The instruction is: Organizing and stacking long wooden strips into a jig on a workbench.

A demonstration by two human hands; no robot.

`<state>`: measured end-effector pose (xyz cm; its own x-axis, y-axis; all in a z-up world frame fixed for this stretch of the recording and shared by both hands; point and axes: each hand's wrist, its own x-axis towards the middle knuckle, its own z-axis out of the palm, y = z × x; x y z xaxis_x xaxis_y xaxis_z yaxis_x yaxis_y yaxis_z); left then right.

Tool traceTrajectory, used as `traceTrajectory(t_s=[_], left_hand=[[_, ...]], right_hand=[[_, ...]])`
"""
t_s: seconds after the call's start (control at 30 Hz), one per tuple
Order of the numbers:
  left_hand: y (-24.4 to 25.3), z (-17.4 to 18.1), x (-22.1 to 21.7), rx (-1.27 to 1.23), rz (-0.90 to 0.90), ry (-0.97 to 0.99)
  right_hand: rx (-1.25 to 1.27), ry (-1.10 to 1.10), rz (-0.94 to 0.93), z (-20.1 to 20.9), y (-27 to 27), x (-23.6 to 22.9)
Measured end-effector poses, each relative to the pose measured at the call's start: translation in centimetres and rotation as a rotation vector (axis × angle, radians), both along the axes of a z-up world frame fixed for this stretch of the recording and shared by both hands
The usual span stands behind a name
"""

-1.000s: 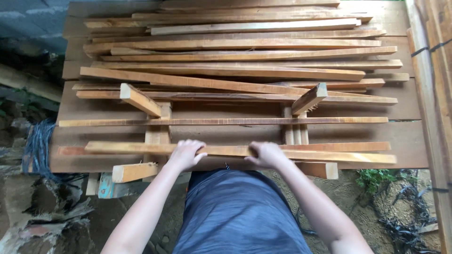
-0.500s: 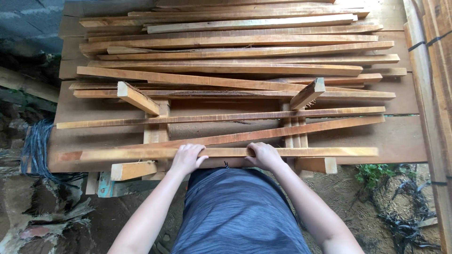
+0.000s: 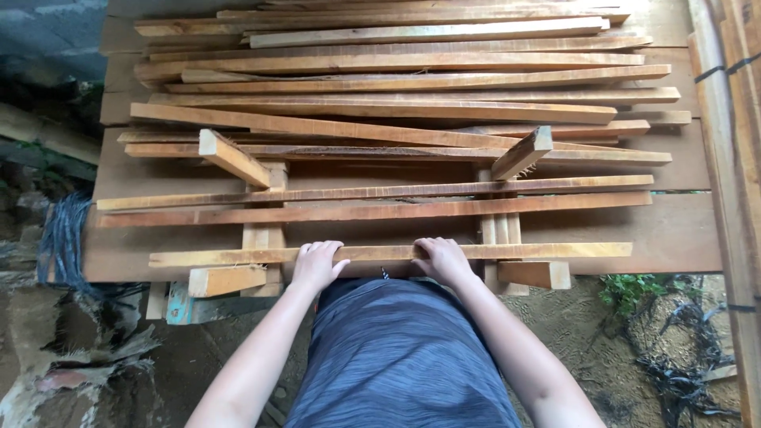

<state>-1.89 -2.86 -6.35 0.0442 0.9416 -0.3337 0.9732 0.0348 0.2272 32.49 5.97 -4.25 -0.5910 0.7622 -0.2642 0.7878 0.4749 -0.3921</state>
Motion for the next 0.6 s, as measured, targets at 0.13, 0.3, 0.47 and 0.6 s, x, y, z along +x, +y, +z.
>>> traceTrajectory(t_s=[0.13,0.3,0.47,0.6], left_hand=[[0.2,0.6,0.0,-0.095,0.008,-0.006],[-0.1,0.5,0.2,-0.060,0.037,0.005],[-0.5,0.3,0.0,-0.016,0.036,-0.009],[-1.2,0.5,0.1,0.086,0.018,0.017]], right_hand=[[-0.015,0.029,0.000,0.4,-0.6,0.3],[-0.029,0.074,-0.001,0.6,-0.2,0.3],[-0.005,0.109,-0.007,-0.6,-0.3,0.6],[0.197,0.243,-0.048,0.1,0.4,-0.5]])
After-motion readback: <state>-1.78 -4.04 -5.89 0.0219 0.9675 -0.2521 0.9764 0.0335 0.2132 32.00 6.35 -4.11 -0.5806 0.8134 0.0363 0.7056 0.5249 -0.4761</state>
